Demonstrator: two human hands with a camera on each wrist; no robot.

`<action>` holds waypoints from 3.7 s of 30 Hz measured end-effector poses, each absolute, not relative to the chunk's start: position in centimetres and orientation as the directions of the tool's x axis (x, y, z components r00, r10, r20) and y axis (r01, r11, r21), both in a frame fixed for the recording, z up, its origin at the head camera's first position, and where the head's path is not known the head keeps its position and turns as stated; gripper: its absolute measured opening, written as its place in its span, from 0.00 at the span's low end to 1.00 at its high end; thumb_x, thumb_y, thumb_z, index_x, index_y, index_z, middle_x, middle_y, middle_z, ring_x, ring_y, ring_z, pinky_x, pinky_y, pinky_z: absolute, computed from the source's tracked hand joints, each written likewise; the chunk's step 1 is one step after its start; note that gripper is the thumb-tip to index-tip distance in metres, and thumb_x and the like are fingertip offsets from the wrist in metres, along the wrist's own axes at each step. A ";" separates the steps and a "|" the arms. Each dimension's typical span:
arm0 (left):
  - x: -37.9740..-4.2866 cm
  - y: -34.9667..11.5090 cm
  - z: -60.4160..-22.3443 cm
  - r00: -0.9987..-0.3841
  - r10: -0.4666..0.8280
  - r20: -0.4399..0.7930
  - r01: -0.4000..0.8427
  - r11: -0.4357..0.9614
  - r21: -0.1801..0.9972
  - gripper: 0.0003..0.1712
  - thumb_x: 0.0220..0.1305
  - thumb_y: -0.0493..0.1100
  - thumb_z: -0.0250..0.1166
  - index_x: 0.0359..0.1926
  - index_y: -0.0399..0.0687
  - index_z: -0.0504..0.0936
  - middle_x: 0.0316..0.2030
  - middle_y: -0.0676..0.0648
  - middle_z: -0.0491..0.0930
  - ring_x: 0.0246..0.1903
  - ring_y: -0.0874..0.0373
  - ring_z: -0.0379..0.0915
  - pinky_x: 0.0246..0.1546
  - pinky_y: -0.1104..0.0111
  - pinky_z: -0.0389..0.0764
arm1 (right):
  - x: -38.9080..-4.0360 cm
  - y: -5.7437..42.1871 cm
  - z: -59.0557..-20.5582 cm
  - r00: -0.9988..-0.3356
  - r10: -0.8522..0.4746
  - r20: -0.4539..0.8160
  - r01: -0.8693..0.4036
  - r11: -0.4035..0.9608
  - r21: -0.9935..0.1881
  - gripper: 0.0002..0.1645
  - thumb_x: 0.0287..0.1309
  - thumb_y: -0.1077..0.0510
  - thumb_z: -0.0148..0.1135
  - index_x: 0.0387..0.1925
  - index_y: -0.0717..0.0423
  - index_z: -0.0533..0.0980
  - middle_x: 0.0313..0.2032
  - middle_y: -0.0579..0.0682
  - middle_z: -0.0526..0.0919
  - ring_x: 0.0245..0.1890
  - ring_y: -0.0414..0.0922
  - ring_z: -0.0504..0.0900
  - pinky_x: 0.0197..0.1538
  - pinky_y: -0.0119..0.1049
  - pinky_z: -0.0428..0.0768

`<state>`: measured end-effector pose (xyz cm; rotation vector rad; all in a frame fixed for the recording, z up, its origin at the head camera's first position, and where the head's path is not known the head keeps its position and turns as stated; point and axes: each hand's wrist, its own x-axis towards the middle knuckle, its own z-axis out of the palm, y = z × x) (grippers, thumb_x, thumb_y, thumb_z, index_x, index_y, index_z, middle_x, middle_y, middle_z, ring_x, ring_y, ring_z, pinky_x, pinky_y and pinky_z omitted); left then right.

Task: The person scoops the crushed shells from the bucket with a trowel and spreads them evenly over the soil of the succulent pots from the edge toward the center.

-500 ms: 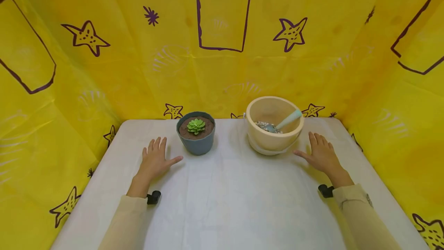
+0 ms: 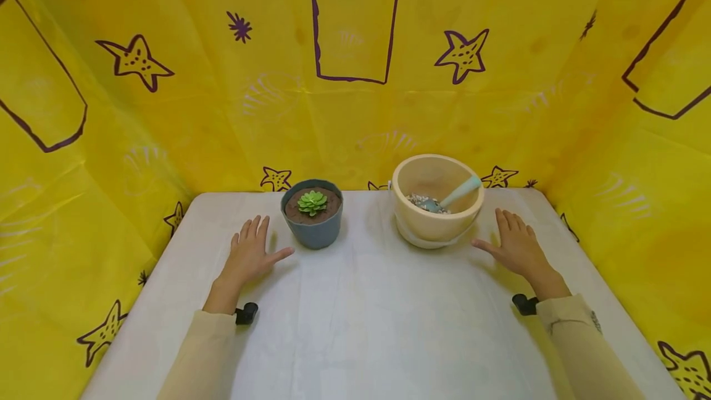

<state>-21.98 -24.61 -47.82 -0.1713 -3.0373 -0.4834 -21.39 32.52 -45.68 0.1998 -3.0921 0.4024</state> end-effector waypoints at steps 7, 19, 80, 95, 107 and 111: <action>-22.0 -24.6 -47.4 -0.984 0.121 0.128 0.159 0.922 0.354 0.62 0.55 0.72 0.63 0.75 0.37 0.50 0.73 0.30 0.49 0.72 0.32 0.44 0.68 0.35 0.50 | -21.5 32.9 -45.5 -0.990 -0.123 0.066 -0.137 0.944 -0.301 0.64 0.60 0.27 0.53 0.74 0.71 0.43 0.70 0.77 0.49 0.69 0.74 0.50 0.68 0.70 0.50; -22.3 -24.3 -46.2 -0.976 0.125 0.177 0.196 0.856 0.479 0.58 0.58 0.65 0.65 0.75 0.38 0.49 0.74 0.31 0.48 0.72 0.33 0.44 0.67 0.35 0.50 | -21.7 32.9 -44.0 -0.991 -0.111 0.075 -0.133 0.884 -0.447 0.60 0.64 0.32 0.53 0.75 0.67 0.40 0.72 0.75 0.48 0.70 0.73 0.49 0.67 0.71 0.52; -26.6 -11.5 -38.9 -0.904 0.310 0.295 0.428 0.634 0.644 0.59 0.55 0.75 0.60 0.77 0.49 0.49 0.76 0.42 0.49 0.75 0.44 0.46 0.69 0.41 0.59 | -25.5 30.8 -37.4 -0.968 -0.189 0.164 -0.249 0.801 -0.545 0.47 0.69 0.41 0.52 0.74 0.68 0.50 0.70 0.72 0.57 0.70 0.71 0.54 0.66 0.70 0.57; -27.6 -7.2 -39.4 -0.896 0.381 0.229 0.432 0.628 0.647 0.53 0.60 0.64 0.65 0.77 0.50 0.50 0.76 0.43 0.51 0.75 0.44 0.47 0.70 0.42 0.58 | -26.4 30.9 -36.9 -0.960 -0.203 0.192 -0.275 0.802 -0.531 0.42 0.70 0.44 0.52 0.71 0.69 0.56 0.64 0.72 0.67 0.64 0.69 0.66 0.62 0.66 0.67; -29.5 -4.5 -40.1 -0.890 0.421 0.174 0.412 0.579 0.704 0.51 0.62 0.64 0.62 0.76 0.48 0.51 0.75 0.42 0.52 0.75 0.45 0.49 0.70 0.44 0.59 | -27.7 30.5 -36.3 -0.962 -0.206 0.180 -0.270 0.820 -0.504 0.36 0.68 0.45 0.56 0.64 0.70 0.68 0.61 0.71 0.72 0.58 0.68 0.73 0.57 0.62 0.74; -30.0 -3.8 -41.0 -0.900 0.416 0.131 0.367 0.561 0.742 0.52 0.62 0.67 0.61 0.77 0.51 0.51 0.76 0.43 0.51 0.75 0.45 0.49 0.69 0.43 0.60 | -27.9 30.5 -36.7 -0.959 -0.214 0.185 -0.279 0.820 -0.499 0.35 0.68 0.46 0.56 0.63 0.70 0.69 0.63 0.71 0.70 0.60 0.69 0.69 0.58 0.64 0.72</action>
